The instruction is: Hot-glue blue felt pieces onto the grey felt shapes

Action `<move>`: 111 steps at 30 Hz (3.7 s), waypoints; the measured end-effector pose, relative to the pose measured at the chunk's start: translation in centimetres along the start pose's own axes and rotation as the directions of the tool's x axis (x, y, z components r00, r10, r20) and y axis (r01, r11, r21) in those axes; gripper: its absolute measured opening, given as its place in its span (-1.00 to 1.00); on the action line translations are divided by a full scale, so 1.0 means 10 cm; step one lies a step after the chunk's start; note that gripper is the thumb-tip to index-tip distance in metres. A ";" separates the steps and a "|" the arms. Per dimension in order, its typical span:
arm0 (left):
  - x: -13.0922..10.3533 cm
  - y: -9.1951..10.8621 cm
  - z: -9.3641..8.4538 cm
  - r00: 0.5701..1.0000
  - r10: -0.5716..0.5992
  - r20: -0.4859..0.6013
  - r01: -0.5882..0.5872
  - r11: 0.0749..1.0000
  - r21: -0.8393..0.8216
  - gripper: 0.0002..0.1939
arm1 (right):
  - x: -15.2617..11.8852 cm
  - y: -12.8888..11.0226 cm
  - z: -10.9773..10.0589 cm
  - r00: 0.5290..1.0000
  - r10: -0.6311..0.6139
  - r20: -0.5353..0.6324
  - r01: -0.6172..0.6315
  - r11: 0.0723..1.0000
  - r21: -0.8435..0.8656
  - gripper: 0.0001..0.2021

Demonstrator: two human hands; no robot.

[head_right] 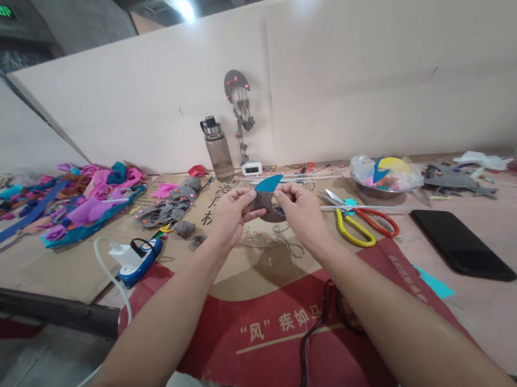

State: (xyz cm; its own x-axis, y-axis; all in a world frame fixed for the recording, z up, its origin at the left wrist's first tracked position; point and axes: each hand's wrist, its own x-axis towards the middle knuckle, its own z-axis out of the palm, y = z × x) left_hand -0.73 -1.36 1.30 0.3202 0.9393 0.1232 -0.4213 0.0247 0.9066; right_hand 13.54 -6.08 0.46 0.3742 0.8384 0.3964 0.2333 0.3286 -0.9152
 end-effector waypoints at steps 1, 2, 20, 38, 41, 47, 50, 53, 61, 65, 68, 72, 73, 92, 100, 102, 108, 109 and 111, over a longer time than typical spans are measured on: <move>0.00 0.01 0.00 1.000 -0.006 0.000 0.006 1.000 0.002 -0.78 | 0.01 0.01 -0.01 1.000 0.016 0.023 -0.016 1.000 0.020 -0.76; 0.00 0.02 -0.01 1.000 -0.015 -0.001 0.015 1.000 0.005 -0.80 | 0.02 0.01 -0.01 0.998 0.028 0.048 -0.030 0.999 0.039 -0.76; 0.05 -0.11 -0.04 0.991 -0.012 0.132 0.003 0.998 0.070 -0.68 | -0.03 -0.07 0.02 0.982 0.020 0.190 -0.034 0.997 0.075 -0.75; 0.06 -0.17 -0.04 0.989 0.103 0.110 -0.127 0.962 0.243 -0.86 | -0.10 -0.05 0.02 0.981 -0.187 0.055 0.194 0.959 -0.208 -0.89; 0.05 -0.14 -0.03 0.996 0.086 0.038 -0.092 0.975 0.200 -0.86 | -0.07 0.01 0.02 0.983 -0.184 -0.005 0.180 0.968 -0.175 -0.88; 0.04 -0.13 -0.03 0.992 0.111 0.054 -0.119 0.978 0.172 -0.84 | -0.04 0.08 0.02 0.988 -0.157 -0.013 0.154 0.980 -0.128 -0.74; 0.05 -0.14 -0.03 0.987 0.149 0.067 -0.158 0.973 0.170 -0.83 | -0.04 0.07 0.01 0.988 -0.153 0.014 0.153 0.970 -0.187 -0.77; 0.05 -0.15 -0.03 0.978 0.190 0.084 -0.203 0.958 0.201 -0.83 | -0.04 0.06 0.00 0.988 -0.151 0.037 0.156 0.964 -0.214 -0.81; -0.01 -0.01 -0.05 0.958 0.259 0.126 -0.288 0.842 0.456 -0.89 | -0.05 0.02 -0.01 0.989 -0.148 0.007 0.145 0.961 -0.236 -0.83; 0.01 -0.04 -0.06 0.977 0.122 0.175 -0.170 0.941 0.294 -0.81 | -0.06 0.02 -0.01 0.987 -0.161 0.020 0.160 0.950 -0.269 -0.82; 0.02 -0.06 -0.04 0.989 0.044 0.142 -0.063 0.988 0.138 -0.79 | -0.06 0.03 0.00 0.987 -0.163 0.013 0.160 0.951 -0.263 -0.82; 0.00 -0.05 -0.02 0.995 0.011 0.098 -0.019 0.997 0.080 -0.87 | -0.06 0.02 0.01 0.985 -0.171 -0.008 0.164 0.961 -0.223 -0.76; 0.00 -0.04 -0.01 0.995 0.013 0.094 -0.021 0.996 0.083 -0.89 | -0.06 0.02 0.01 0.986 -0.167 -0.010 0.161 0.963 -0.215 -0.76; 0.00 -0.02 -0.01 0.998 0.041 0.057 -0.045 0.996 0.082 -0.89 | -0.05 0.02 -0.02 0.989 -0.148 -0.014 0.144 0.978 -0.152 -0.81; -0.02 -0.01 -0.01 0.997 0.041 0.066 -0.046 0.996 0.078 -0.86 | -0.03 0.02 -0.03 0.997 -0.079 0.020 0.082 0.986 -0.143 -0.80; -0.01 -0.01 -0.01 0.997 0.019 0.080 -0.026 0.996 0.084 -0.86 | -0.02 0.02 -0.03 0.998 -0.012 0.055 0.015 0.999 -0.047 -0.79; 0.01 0.06 -0.04 0.983 -0.111 0.149 0.108 0.994 0.030 -0.91 | 0.00 -0.06 -0.05 0.959 0.161 0.232 -0.229 0.926 0.301 -0.64; 0.01 0.08 -0.05 0.976 -0.140 0.167 0.139 0.990 0.017 -0.91 | 0.00 -0.07 -0.06 0.947 0.177 0.269 -0.262 0.908 0.326 -0.62; 0.03 0.08 -0.07 0.962 -0.189 0.198 0.193 0.981 0.002 -0.91 | 0.00 -0.07 -0.07 0.922 0.210 0.326 -0.323 0.880 0.349 -0.60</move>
State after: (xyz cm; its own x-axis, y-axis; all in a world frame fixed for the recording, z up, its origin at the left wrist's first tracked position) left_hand -1.62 -0.85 1.81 0.5555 0.8311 0.0266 -0.3500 0.2047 0.9141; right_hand 14.05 -6.62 1.20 0.1010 0.9835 0.1499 -0.2289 0.1695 -0.9586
